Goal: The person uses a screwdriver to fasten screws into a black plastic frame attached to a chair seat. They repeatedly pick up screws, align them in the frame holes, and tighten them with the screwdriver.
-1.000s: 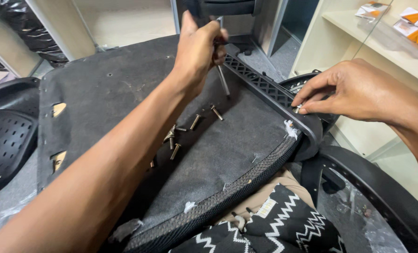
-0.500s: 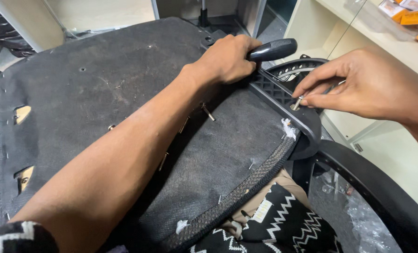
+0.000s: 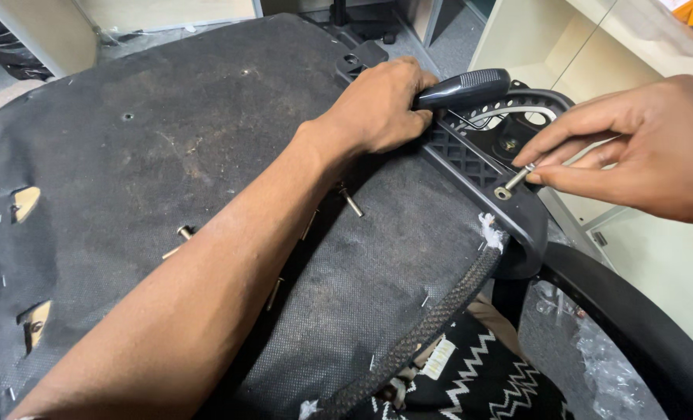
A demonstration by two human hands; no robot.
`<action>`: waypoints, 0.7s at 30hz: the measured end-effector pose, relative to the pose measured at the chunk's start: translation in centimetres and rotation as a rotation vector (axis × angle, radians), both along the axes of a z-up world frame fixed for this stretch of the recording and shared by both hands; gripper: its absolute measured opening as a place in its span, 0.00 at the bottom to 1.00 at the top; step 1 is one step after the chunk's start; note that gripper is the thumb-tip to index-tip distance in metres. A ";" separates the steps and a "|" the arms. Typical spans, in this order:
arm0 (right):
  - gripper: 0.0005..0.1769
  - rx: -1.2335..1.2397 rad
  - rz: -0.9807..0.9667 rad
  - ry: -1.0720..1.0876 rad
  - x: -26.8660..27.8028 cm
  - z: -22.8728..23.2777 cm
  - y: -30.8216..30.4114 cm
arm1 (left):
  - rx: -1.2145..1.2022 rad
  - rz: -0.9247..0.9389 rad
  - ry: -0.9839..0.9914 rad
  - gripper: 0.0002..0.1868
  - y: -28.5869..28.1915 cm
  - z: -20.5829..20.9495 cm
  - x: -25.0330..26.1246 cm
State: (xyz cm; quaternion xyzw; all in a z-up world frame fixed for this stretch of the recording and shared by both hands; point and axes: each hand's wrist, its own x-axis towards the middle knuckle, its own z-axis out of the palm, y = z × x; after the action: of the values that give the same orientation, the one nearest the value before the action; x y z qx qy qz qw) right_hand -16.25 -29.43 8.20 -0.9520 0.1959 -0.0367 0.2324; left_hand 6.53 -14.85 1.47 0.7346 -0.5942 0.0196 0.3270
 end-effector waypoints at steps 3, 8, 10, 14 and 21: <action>0.09 -0.015 -0.024 0.020 0.1 -0.2 -0.2 | -0.007 -0.009 0.004 0.12 -0.2 -0.1 0.1; 0.09 -0.091 -0.077 0.066 0.5 -0.6 -0.6 | -0.012 -0.008 -0.031 0.10 -0.5 -0.6 0.5; 0.08 -0.076 -0.032 0.009 0.5 -1.0 -1.1 | -0.044 -0.027 -0.055 0.09 -0.5 -0.8 0.7; 0.09 -0.016 0.016 -0.001 0.6 -1.9 -1.9 | -0.068 -0.030 -0.093 0.10 -0.7 -1.1 1.0; 0.08 0.044 -0.025 0.100 1.1 -2.2 -2.0 | -0.053 -0.019 -0.093 0.11 -0.8 -1.1 1.0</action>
State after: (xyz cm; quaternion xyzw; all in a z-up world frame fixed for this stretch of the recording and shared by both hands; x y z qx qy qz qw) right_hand -15.15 -31.40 5.98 -0.9447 0.2202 0.0125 0.2429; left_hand 7.55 -15.65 0.40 0.7183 -0.6149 0.0665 0.3187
